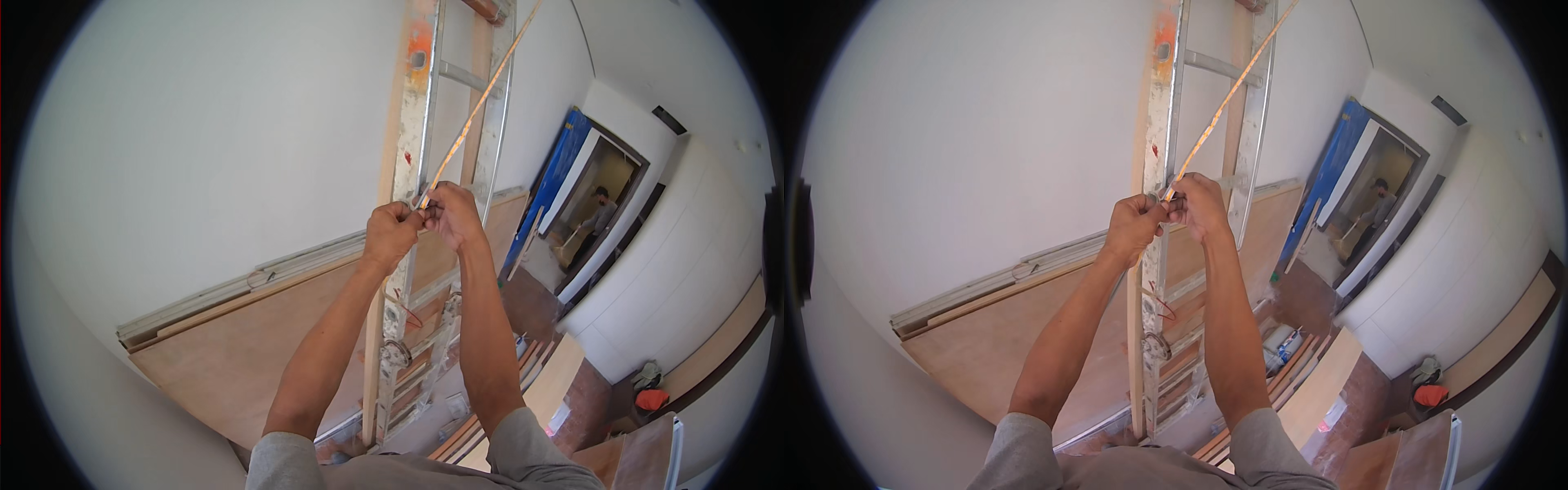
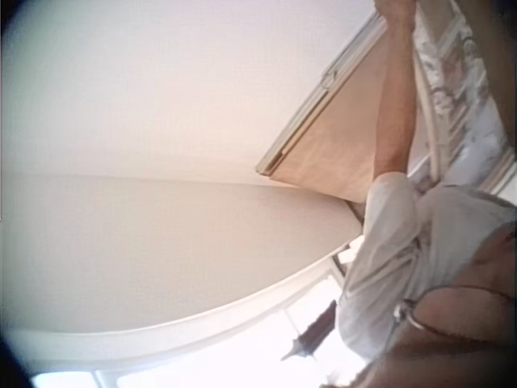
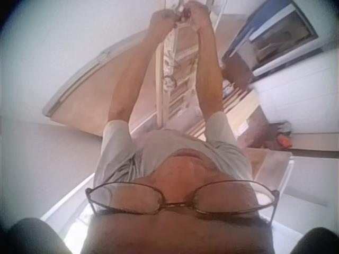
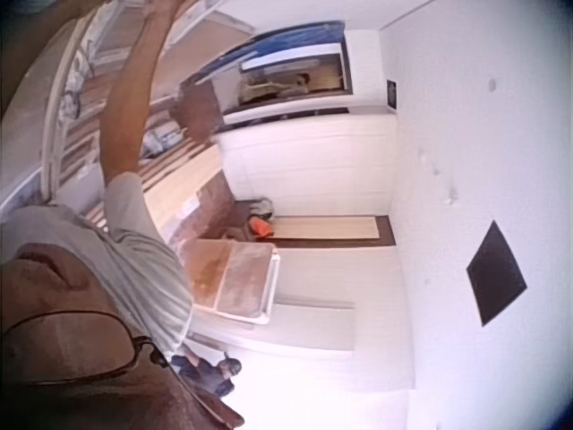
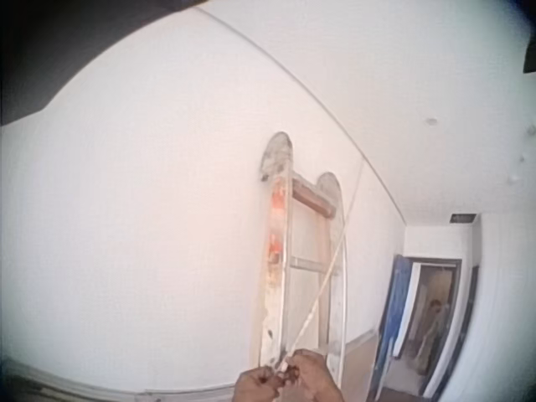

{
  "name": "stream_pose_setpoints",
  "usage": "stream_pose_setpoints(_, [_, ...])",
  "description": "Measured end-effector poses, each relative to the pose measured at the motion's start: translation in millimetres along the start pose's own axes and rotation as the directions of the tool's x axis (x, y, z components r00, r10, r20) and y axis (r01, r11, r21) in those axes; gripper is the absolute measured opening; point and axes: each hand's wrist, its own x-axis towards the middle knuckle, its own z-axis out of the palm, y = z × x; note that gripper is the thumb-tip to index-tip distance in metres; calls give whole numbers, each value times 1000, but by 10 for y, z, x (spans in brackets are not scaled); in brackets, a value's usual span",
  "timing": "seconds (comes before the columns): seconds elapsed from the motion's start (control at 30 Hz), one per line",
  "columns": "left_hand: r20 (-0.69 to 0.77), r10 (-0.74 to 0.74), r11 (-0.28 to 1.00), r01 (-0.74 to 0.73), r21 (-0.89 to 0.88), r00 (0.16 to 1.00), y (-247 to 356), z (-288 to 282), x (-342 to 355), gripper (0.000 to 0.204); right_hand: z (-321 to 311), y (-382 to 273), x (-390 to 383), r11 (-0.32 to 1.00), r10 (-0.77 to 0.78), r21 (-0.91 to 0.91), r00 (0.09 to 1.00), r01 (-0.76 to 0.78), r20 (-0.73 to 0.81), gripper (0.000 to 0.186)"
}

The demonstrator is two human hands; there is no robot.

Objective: The person climbs a ladder and installs an LED strip along the ceiling edge. They peel the backing and press the strip onto the ceiling surface, working along the length of the strip. Another person is visible in the background moving materials.

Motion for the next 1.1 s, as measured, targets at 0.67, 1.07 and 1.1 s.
stream_pose_setpoints(0.67, [-46, 10, 996, -6, 91, 999, -136, -33, 140, 23, 134, -38, 28, 997, -7, -75, 993, -1, -115, 12])
stream_pose_setpoints(1.07, [-52, -25, 997, 28, 68, 998, -108, -25, 139, 25, 163, -29, 76, 982, -66, -186, 991, 43, -121, 13])
stream_pose_setpoints(1.1, [-56, -36, 997, 40, 67, 998, -56, -26, 114, 24, 159, -27, 82, 981, -74, -189, 990, 50, -122, 12])
